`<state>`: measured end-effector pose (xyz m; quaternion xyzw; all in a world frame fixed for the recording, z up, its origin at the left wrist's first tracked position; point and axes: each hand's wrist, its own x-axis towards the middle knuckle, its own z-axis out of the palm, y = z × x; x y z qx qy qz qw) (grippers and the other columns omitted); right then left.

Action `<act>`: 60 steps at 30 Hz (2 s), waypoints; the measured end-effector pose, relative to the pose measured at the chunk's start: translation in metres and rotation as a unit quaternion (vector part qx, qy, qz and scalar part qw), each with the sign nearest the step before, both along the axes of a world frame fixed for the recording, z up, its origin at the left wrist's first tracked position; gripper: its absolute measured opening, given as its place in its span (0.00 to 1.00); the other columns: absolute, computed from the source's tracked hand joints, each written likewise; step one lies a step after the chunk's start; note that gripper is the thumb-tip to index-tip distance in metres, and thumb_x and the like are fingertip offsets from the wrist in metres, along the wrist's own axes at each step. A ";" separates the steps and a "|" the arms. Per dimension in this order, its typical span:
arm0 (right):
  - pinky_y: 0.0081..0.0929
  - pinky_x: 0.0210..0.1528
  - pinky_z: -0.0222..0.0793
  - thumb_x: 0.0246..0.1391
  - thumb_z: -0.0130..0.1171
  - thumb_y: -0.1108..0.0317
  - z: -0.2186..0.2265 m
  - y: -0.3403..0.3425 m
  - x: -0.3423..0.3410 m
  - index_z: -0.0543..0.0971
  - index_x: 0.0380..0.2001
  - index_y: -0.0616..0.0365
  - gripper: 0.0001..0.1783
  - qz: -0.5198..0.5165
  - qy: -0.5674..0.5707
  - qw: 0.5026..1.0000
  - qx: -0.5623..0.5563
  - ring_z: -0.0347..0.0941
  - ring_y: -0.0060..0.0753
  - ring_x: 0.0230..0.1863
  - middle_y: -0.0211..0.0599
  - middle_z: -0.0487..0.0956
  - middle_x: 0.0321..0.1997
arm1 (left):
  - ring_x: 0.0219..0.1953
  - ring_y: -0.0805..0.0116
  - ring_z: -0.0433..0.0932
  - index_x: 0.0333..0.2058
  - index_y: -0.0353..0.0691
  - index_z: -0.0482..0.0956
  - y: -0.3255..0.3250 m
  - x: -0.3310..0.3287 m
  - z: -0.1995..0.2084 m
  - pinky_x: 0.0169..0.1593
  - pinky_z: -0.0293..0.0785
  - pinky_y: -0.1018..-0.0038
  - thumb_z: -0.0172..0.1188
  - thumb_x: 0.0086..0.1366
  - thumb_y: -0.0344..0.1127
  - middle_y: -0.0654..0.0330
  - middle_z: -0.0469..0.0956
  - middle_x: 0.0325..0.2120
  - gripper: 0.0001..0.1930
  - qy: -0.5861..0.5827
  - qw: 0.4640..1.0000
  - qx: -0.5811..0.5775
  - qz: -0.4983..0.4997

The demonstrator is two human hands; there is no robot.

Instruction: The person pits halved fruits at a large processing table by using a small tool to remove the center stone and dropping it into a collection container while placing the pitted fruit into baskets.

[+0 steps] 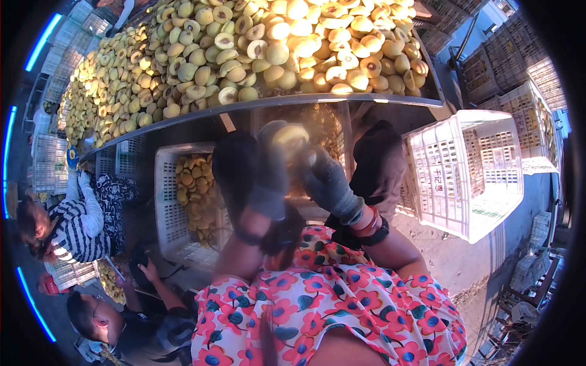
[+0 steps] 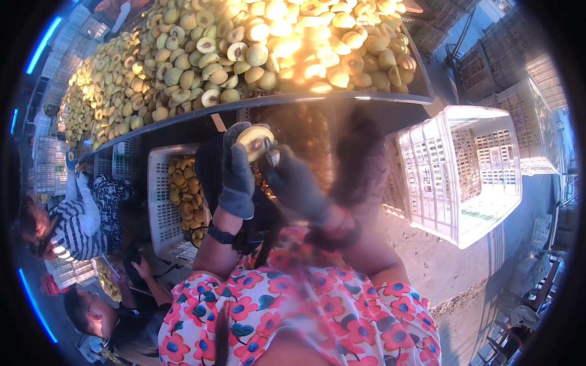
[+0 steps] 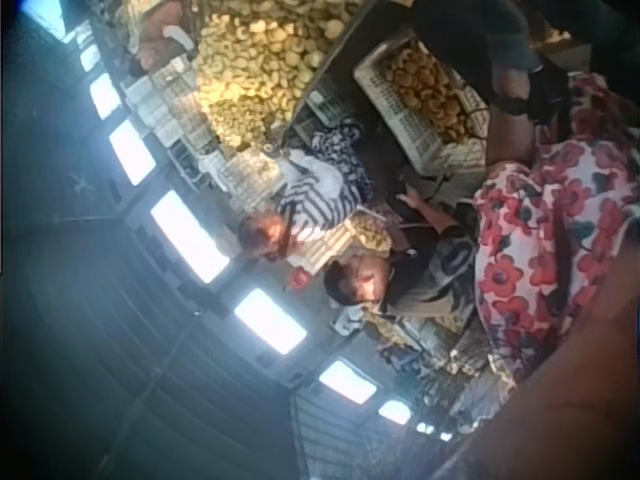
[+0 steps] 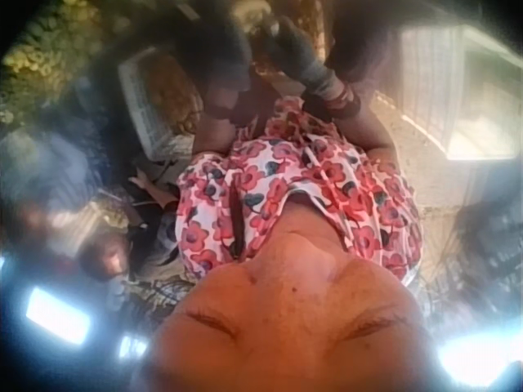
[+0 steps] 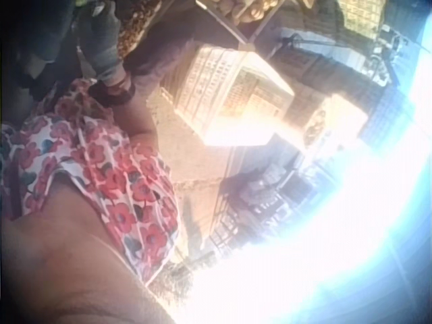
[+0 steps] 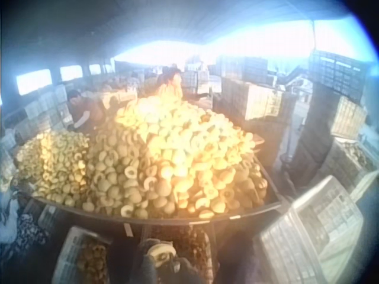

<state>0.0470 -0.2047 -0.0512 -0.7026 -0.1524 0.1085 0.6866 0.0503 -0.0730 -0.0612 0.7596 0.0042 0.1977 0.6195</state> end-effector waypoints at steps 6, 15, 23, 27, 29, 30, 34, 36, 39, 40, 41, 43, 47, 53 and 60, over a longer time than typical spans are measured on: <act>0.32 0.34 0.68 0.50 0.54 0.73 0.008 0.000 -0.004 0.70 0.39 0.62 0.11 0.009 -0.018 0.999 -0.031 0.75 0.39 0.30 0.48 0.75 0.28 | 0.41 0.66 0.72 0.44 0.36 0.64 -0.004 -0.001 0.007 0.47 0.70 0.71 0.41 0.61 0.65 0.54 0.73 0.39 0.32 -0.033 0.995 0.089 0.022; 0.16 0.26 0.62 0.53 0.49 0.78 0.023 -0.001 -0.006 0.71 0.38 0.58 0.08 0.099 0.049 0.991 0.072 0.62 0.12 0.26 0.23 0.69 0.25 | 0.38 0.66 0.73 0.42 0.35 0.65 -0.006 -0.004 0.003 0.45 0.71 0.71 0.40 0.61 0.66 0.54 0.73 0.37 0.34 -0.098 0.988 0.117 0.035; 0.16 0.27 0.63 0.57 0.47 0.73 0.003 -0.004 -0.008 0.71 0.39 0.58 0.07 0.133 -0.027 0.990 0.029 0.63 0.11 0.27 0.21 0.71 0.26 | 0.39 0.66 0.74 0.41 0.34 0.67 0.002 -0.006 0.003 0.44 0.72 0.72 0.41 0.59 0.68 0.53 0.73 0.37 0.36 -0.085 0.990 0.111 -0.025; 0.17 0.29 0.65 0.57 0.48 0.72 0.000 -0.004 -0.012 0.71 0.41 0.59 0.09 0.169 0.072 0.980 0.075 0.64 0.12 0.28 0.22 0.72 0.28 | 0.34 0.65 0.76 0.39 0.32 0.70 0.003 -0.009 -0.002 0.38 0.76 0.72 0.42 0.55 0.71 0.51 0.75 0.34 0.39 0.051 0.978 -0.190 -0.064; 0.17 0.29 0.65 0.57 0.49 0.72 -0.001 -0.003 -0.013 0.71 0.43 0.58 0.10 0.174 0.047 0.979 0.094 0.65 0.12 0.29 0.22 0.72 0.29 | 0.33 0.64 0.77 0.38 0.32 0.71 0.003 -0.011 0.000 0.36 0.77 0.72 0.42 0.55 0.72 0.50 0.76 0.32 0.40 0.064 0.955 -0.282 -0.067; 0.18 0.30 0.66 0.57 0.49 0.72 0.001 -0.002 -0.012 0.71 0.44 0.58 0.11 0.183 0.042 0.979 0.077 0.65 0.12 0.30 0.22 0.72 0.30 | 0.31 0.64 0.77 0.36 0.31 0.72 0.006 -0.011 -0.001 0.35 0.77 0.72 0.40 0.55 0.73 0.50 0.76 0.30 0.41 0.050 0.963 -0.257 -0.068; 0.22 0.35 0.68 0.56 0.51 0.72 0.023 -0.007 -0.009 0.70 0.47 0.58 0.14 0.234 0.155 0.960 0.011 0.67 0.17 0.33 0.25 0.73 0.33 | 0.28 0.64 0.78 0.32 0.31 0.74 0.006 -0.014 0.010 0.34 0.76 0.73 0.36 0.55 0.74 0.51 0.77 0.26 0.43 0.047 0.983 -0.167 -0.061; 0.23 0.39 0.67 0.54 0.51 0.73 0.010 -0.006 -0.010 0.71 0.46 0.59 0.15 0.227 0.095 0.969 -0.003 0.68 0.19 0.37 0.29 0.75 0.36 | 0.28 0.64 0.78 0.31 0.31 0.75 0.005 -0.012 0.013 0.33 0.76 0.73 0.35 0.55 0.74 0.52 0.77 0.26 0.43 0.052 0.985 -0.156 -0.047; 0.20 0.36 0.66 0.52 0.53 0.73 -0.001 -0.003 -0.009 0.71 0.43 0.59 0.14 0.207 -0.039 0.977 -0.020 0.67 0.16 0.33 0.29 0.74 0.33 | 0.28 0.67 0.77 0.29 0.32 0.76 0.001 -0.013 0.010 0.33 0.74 0.75 0.33 0.60 0.62 0.54 0.77 0.27 0.35 0.043 0.982 -0.179 -0.035; 0.16 0.28 0.65 0.54 0.54 0.72 0.000 -0.001 -0.008 0.70 0.42 0.57 0.11 0.195 -0.113 0.974 -0.024 0.64 0.12 0.27 0.24 0.72 0.29 | 0.28 0.70 0.76 0.28 0.33 0.76 0.001 -0.014 0.010 0.32 0.72 0.77 0.34 0.66 0.49 0.56 0.78 0.28 0.27 0.028 0.976 -0.213 -0.036; 0.16 0.28 0.65 0.54 0.54 0.72 0.004 -0.003 -0.008 0.70 0.42 0.57 0.11 0.195 -0.113 0.974 -0.023 0.64 0.12 0.27 0.24 0.72 0.29 | 0.28 0.70 0.76 0.28 0.33 0.76 0.003 -0.015 0.011 0.32 0.72 0.77 0.34 0.66 0.49 0.56 0.78 0.28 0.27 0.028 0.976 -0.212 -0.035; 0.17 0.29 0.63 0.53 0.54 0.73 0.026 -0.007 -0.006 0.70 0.37 0.56 0.08 0.269 0.177 0.946 0.020 0.62 0.12 0.27 0.23 0.70 0.27 | 0.29 0.68 0.77 0.27 0.34 0.77 0.008 -0.017 0.013 0.33 0.73 0.76 0.43 0.64 0.44 0.55 0.78 0.28 0.20 -0.019 0.987 -0.136 -0.080; 0.19 0.28 0.64 0.54 0.54 0.72 0.031 -0.005 -0.006 0.70 0.35 0.56 0.06 0.269 0.183 0.945 0.030 0.63 0.14 0.27 0.23 0.69 0.25 | 0.30 0.65 0.77 0.26 0.34 0.77 0.011 -0.013 0.013 0.33 0.74 0.75 0.50 0.60 0.38 0.55 0.77 0.29 0.13 -0.113 0.987 -0.047 -0.100; 0.15 0.18 0.61 0.55 0.52 0.72 -0.006 -0.003 -0.006 0.70 0.35 0.57 0.05 0.227 -0.065 0.972 -0.001 0.63 0.12 0.19 0.22 0.67 0.22 | 0.31 0.64 0.77 0.28 0.35 0.77 0.019 -0.008 0.017 0.35 0.75 0.74 0.54 0.56 0.33 0.55 0.77 0.29 0.08 -0.146 0.973 0.109 -0.143; 0.14 0.18 0.59 0.56 0.52 0.70 0.038 -0.007 0.006 0.73 0.37 0.58 0.06 0.343 0.156 0.924 -0.065 0.63 0.11 0.20 0.23 0.70 0.24 | 0.28 0.68 0.76 0.30 0.36 0.75 0.021 -0.019 0.038 0.34 0.72 0.74 0.34 0.66 0.57 0.57 0.77 0.27 0.29 0.051 0.985 -0.114 -0.116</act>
